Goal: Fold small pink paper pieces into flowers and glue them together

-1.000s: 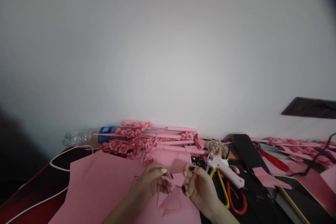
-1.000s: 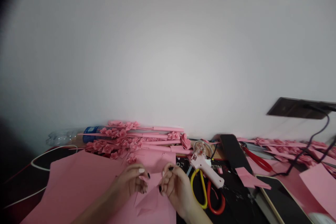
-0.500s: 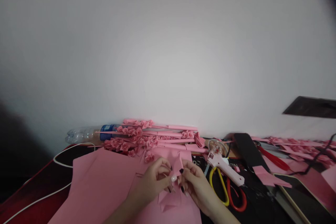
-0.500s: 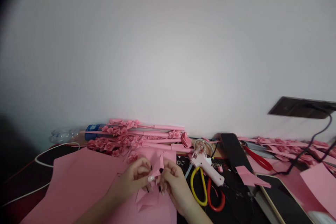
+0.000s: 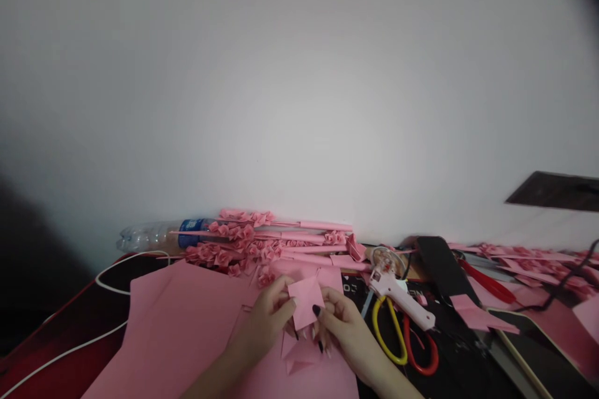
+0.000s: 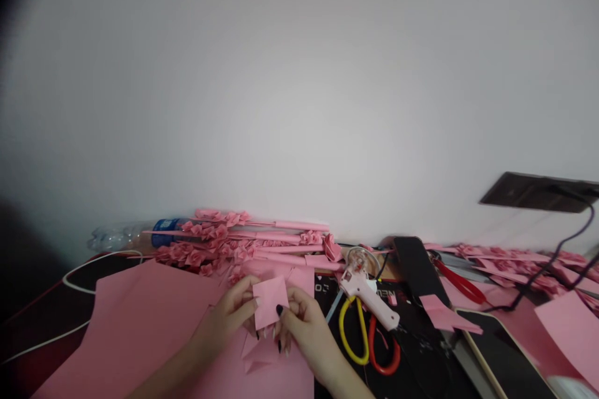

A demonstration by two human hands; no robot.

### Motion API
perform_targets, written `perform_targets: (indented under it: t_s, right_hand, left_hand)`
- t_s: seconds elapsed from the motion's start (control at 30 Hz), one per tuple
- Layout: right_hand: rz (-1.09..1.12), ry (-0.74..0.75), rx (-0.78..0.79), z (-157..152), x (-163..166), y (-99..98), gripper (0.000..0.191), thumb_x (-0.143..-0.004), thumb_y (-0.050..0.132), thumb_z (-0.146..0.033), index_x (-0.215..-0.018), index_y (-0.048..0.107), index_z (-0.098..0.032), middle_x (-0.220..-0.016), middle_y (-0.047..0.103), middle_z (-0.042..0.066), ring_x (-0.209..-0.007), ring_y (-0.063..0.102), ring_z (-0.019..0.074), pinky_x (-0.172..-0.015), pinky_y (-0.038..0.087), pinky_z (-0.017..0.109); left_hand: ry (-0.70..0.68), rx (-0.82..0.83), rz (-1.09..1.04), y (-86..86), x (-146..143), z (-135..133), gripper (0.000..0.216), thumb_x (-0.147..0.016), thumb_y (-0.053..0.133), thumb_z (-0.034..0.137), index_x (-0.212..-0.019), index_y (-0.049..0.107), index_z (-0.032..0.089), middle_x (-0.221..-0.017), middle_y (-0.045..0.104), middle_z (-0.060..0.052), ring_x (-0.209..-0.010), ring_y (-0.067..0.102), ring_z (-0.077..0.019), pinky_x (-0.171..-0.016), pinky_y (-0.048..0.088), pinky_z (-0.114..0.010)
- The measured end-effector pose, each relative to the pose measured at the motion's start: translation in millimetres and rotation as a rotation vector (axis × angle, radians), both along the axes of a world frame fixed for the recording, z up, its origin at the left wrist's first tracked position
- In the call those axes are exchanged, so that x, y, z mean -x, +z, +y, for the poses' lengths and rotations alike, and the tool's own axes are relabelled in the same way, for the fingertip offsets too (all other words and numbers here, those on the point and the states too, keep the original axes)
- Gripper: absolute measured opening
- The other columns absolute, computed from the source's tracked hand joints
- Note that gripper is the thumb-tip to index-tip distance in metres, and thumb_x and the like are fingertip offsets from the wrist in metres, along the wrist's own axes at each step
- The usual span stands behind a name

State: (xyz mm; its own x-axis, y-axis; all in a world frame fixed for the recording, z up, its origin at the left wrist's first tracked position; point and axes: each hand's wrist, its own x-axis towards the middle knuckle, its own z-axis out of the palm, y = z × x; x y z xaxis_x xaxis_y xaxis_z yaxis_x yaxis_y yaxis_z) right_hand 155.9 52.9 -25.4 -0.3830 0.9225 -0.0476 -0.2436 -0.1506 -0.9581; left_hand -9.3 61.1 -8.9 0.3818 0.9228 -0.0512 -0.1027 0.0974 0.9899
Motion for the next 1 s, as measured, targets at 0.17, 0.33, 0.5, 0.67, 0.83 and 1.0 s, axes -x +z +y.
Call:
perform_targets:
  t_s: [0.17,0.33,0.5,0.67,0.83,1.0]
  right_hand:
    - [0.050,-0.063,0.024,0.5,0.1,2.7,0.027,-0.080,0.061,-0.038,-0.083,0.054,-0.012,-0.052,0.057,-0.002,-0.032,0.039,0.0022,-0.033,0.028,0.013]
    - [0.055,-0.040,0.044,0.4,-1.0,3.0,0.029,-0.080,0.061,-0.036,-0.093,0.057,-0.010,-0.051,0.059,0.000,-0.033,0.042,0.0039,-0.033,0.030,0.013]
    - [0.059,-0.029,0.048,0.6,-1.5,2.1,0.035,-0.079,0.061,-0.038,-0.098,0.060,-0.009,-0.054,0.061,0.002,-0.033,0.044,0.0048,-0.033,0.032,0.015]
    - [0.122,-0.102,0.146,0.9,-3.6,4.4,0.027,-0.074,0.065,-0.025,-0.096,0.063,-0.010,-0.050,0.062,0.002,-0.034,0.046,0.0064,-0.034,0.033,0.014]
    - [0.196,-0.042,0.196,-1.2,-8.6,9.4,0.021,-0.069,0.060,-0.014,-0.088,0.067,-0.008,-0.056,0.066,0.007,-0.044,0.058,0.0110,-0.044,0.039,0.017]
    - [0.300,-0.022,0.207,-1.7,-9.3,11.8,0.017,-0.069,0.058,-0.019,-0.080,0.067,-0.010,-0.059,0.067,0.008,-0.047,0.060,0.0129,-0.045,0.041,0.018]
  left_hand:
    - [-0.012,0.057,0.034,-1.5,0.7,1.1,0.007,-0.076,0.050,0.022,-0.081,0.046,0.018,-0.064,0.062,0.000,-0.050,0.060,-0.0123,-0.048,0.045,-0.021]
    - [-0.013,0.052,0.041,-12.0,0.7,2.5,0.019,-0.074,0.052,0.020,-0.093,0.052,0.018,-0.066,0.062,0.000,-0.052,0.064,-0.0154,-0.051,0.049,-0.024]
    - [-0.049,0.070,0.037,-5.6,0.9,2.6,0.017,-0.075,0.054,0.025,-0.089,0.057,0.016,-0.067,0.065,-0.003,-0.055,0.065,-0.0159,-0.053,0.050,-0.025]
    - [-0.008,0.193,-0.064,-0.1,3.5,4.2,0.019,-0.069,0.058,0.028,-0.086,0.056,0.018,-0.061,0.065,0.000,-0.050,0.063,-0.0157,-0.050,0.047,-0.024]
    - [0.015,0.279,-0.231,-4.6,5.5,3.5,0.014,-0.067,0.061,0.027,-0.076,0.060,0.016,-0.053,0.064,-0.002,-0.050,0.061,-0.0153,-0.054,0.046,-0.025]
    - [0.024,0.351,-0.368,-3.7,2.5,1.3,0.010,-0.064,0.063,0.023,-0.068,0.063,0.014,-0.054,0.062,-0.002,-0.047,0.055,-0.0115,-0.050,0.041,-0.022]
